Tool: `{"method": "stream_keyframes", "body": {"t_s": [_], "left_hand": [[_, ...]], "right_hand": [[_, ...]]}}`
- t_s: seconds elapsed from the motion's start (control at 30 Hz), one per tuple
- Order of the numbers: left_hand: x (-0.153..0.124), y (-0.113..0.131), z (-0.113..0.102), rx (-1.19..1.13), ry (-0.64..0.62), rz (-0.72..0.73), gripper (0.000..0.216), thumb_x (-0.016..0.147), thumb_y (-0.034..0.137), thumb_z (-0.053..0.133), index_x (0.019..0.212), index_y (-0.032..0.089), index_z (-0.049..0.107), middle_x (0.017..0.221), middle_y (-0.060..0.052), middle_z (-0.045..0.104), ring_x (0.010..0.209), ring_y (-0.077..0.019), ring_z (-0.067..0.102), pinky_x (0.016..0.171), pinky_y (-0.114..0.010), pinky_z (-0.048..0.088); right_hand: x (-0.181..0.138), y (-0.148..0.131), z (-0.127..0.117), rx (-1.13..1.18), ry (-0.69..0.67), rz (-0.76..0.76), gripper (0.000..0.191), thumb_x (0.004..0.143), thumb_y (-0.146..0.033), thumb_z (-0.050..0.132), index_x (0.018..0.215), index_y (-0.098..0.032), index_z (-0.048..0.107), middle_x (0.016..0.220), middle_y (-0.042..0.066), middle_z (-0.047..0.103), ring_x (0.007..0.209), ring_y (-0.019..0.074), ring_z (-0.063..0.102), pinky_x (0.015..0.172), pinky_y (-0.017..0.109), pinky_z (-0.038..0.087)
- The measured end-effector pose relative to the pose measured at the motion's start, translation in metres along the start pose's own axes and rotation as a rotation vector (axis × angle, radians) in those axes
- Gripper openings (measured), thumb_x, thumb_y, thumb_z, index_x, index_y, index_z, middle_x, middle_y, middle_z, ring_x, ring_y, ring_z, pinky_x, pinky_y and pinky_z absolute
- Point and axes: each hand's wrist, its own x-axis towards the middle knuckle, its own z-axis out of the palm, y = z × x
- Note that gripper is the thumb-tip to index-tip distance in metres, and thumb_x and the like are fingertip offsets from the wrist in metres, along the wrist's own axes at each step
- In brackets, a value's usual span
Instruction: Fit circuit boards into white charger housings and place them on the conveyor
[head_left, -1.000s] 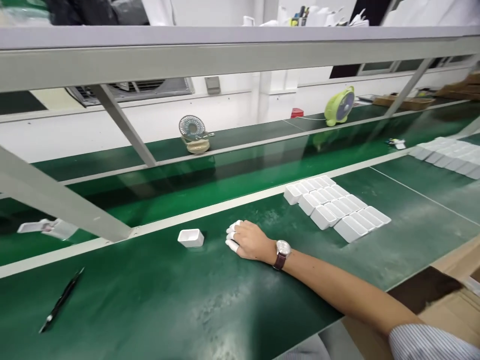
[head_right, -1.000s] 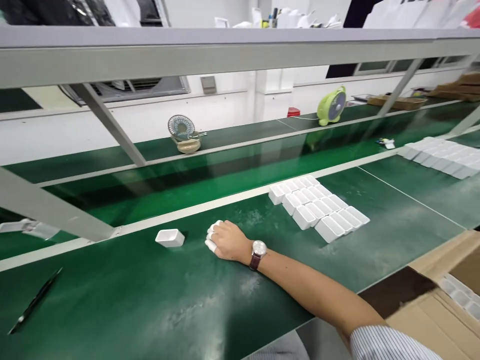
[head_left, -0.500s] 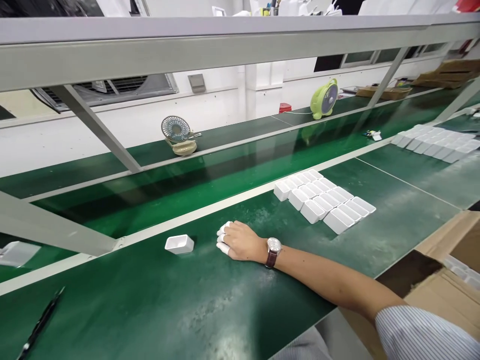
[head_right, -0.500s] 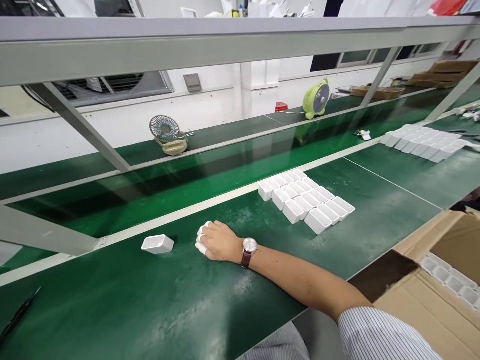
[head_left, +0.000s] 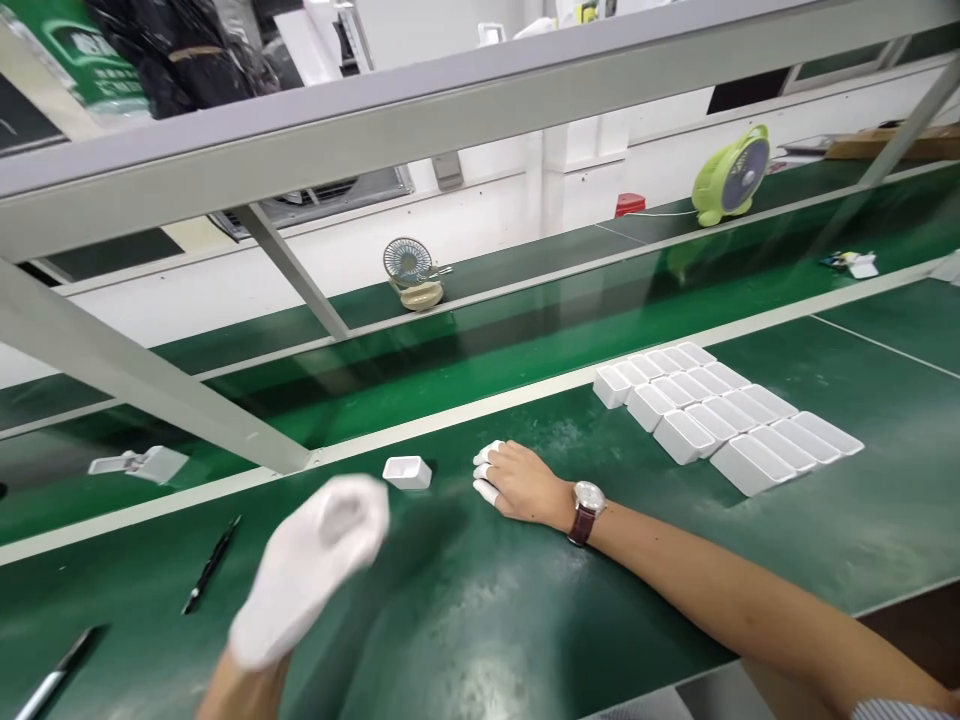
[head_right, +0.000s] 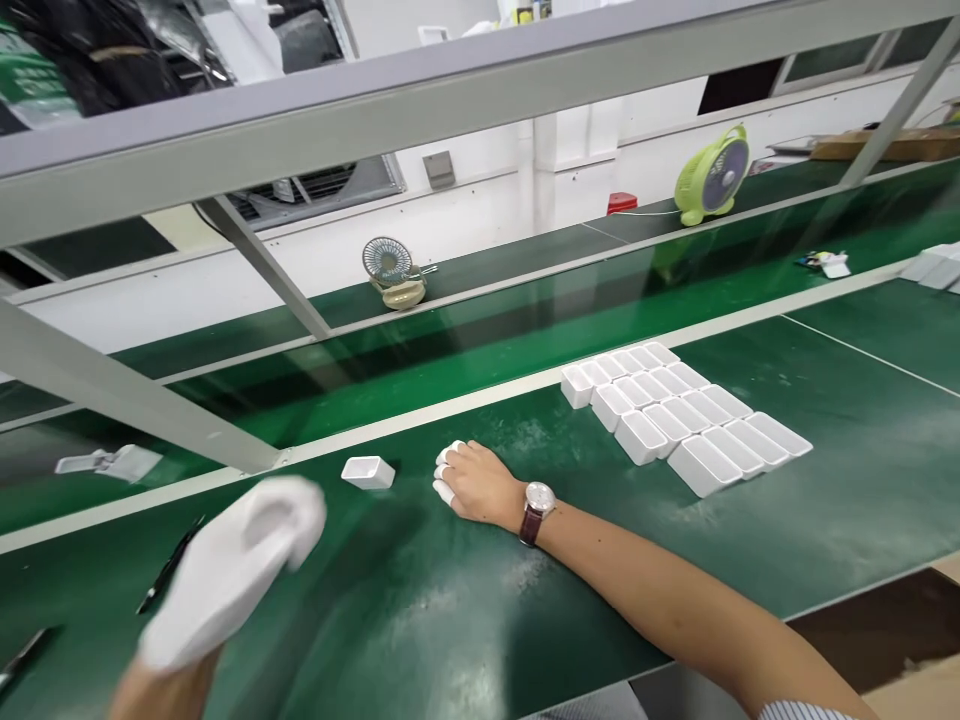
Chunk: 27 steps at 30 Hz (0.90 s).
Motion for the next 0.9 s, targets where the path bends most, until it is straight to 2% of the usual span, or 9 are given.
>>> {"method": "stream_keyframes", "body": {"t_s": [0.07,0.17,0.2,0.27,0.33,0.4,0.5,0.63,0.9], "left_hand": [[0.009,-0.023,0.008,0.091,0.018,-0.079,0.051,0.076,0.049,0.07,0.12,0.025,0.06,0.118,-0.006,0.064,0.089,-0.0225,0.064,0.082,-0.042,0.056],[0.021,-0.059,0.03,0.06,-0.041,-0.138,0.074,0.074,0.044,0.07,0.139,0.023,0.044,0.136,-0.008,0.054,0.102,-0.0222,0.064,0.091,-0.039,0.055],[0.022,-0.067,0.039,0.032,-0.066,-0.141,0.074,0.075,0.041,0.068,0.141,0.021,0.041,0.135,-0.009,0.055,0.105,-0.0221,0.063,0.092,-0.038,0.054],[0.021,-0.075,0.055,0.064,-0.048,-0.111,0.058,0.076,0.031,0.066,0.131,0.02,0.05,0.124,-0.008,0.061,0.106,-0.0225,0.062,0.094,-0.039,0.052],[0.017,-0.074,0.069,0.182,0.024,-0.036,0.035,0.072,0.019,0.064,0.108,0.02,0.062,0.109,-0.006,0.063,0.1,-0.023,0.062,0.093,-0.04,0.051],[0.012,-0.07,0.079,0.263,0.062,0.08,0.027,0.068,0.011,0.061,0.093,0.02,0.063,0.1,-0.006,0.061,0.096,-0.0227,0.06,0.091,-0.038,0.051],[0.007,-0.067,0.085,0.291,0.06,0.141,0.044,0.067,0.007,0.06,0.108,0.022,0.061,0.097,-0.005,0.057,0.091,-0.0209,0.059,0.086,-0.035,0.052],[0.004,-0.07,0.084,0.295,0.011,0.035,0.068,0.07,0.014,0.062,0.136,0.026,0.049,0.102,-0.004,0.052,0.09,-0.0202,0.061,0.086,-0.034,0.052],[-0.002,-0.062,0.081,0.249,-0.088,-0.133,0.063,0.073,0.033,0.07,0.134,0.033,0.051,0.107,-0.003,0.054,0.094,-0.0226,0.063,0.088,-0.037,0.052]], "right_hand": [[-0.001,0.0,-0.002,0.017,0.009,-0.008,0.016,0.097,-0.028,0.052,0.099,-0.019,0.065,0.107,0.009,0.066,0.103,0.0242,0.057,0.088,0.04,0.045],[-0.004,0.001,-0.004,0.04,0.013,-0.025,0.016,0.096,-0.028,0.054,0.102,-0.019,0.065,0.109,0.009,0.067,0.106,0.024,0.057,0.093,0.04,0.046],[-0.004,0.001,-0.004,0.046,0.012,-0.029,0.017,0.096,-0.028,0.054,0.103,-0.019,0.065,0.11,0.009,0.067,0.107,0.0241,0.058,0.094,0.04,0.046],[-0.005,0.0,-0.005,0.061,0.016,-0.031,0.018,0.096,-0.027,0.053,0.106,-0.019,0.065,0.112,0.01,0.067,0.108,0.0242,0.058,0.096,0.041,0.047],[-0.006,-0.001,-0.005,0.076,0.029,-0.026,0.019,0.096,-0.025,0.052,0.108,-0.018,0.065,0.113,0.01,0.067,0.108,0.0244,0.059,0.096,0.042,0.048],[-0.007,-0.002,-0.005,0.086,0.042,-0.022,0.019,0.096,-0.024,0.051,0.109,-0.018,0.065,0.113,0.011,0.067,0.108,0.0247,0.06,0.096,0.043,0.049],[-0.008,-0.004,-0.004,0.092,0.042,-0.018,0.02,0.097,-0.023,0.052,0.11,-0.018,0.065,0.115,0.012,0.067,0.11,0.0255,0.06,0.096,0.044,0.05],[-0.009,-0.005,-0.003,0.11,-0.007,-0.001,0.02,0.097,-0.023,0.051,0.112,-0.019,0.064,0.118,0.011,0.066,0.115,0.0269,0.057,0.097,0.046,0.05],[-0.012,-0.005,0.002,0.117,0.004,-0.03,0.021,0.096,-0.02,0.053,0.115,-0.021,0.063,0.118,0.01,0.066,0.117,0.0269,0.058,0.097,0.047,0.051]]}}
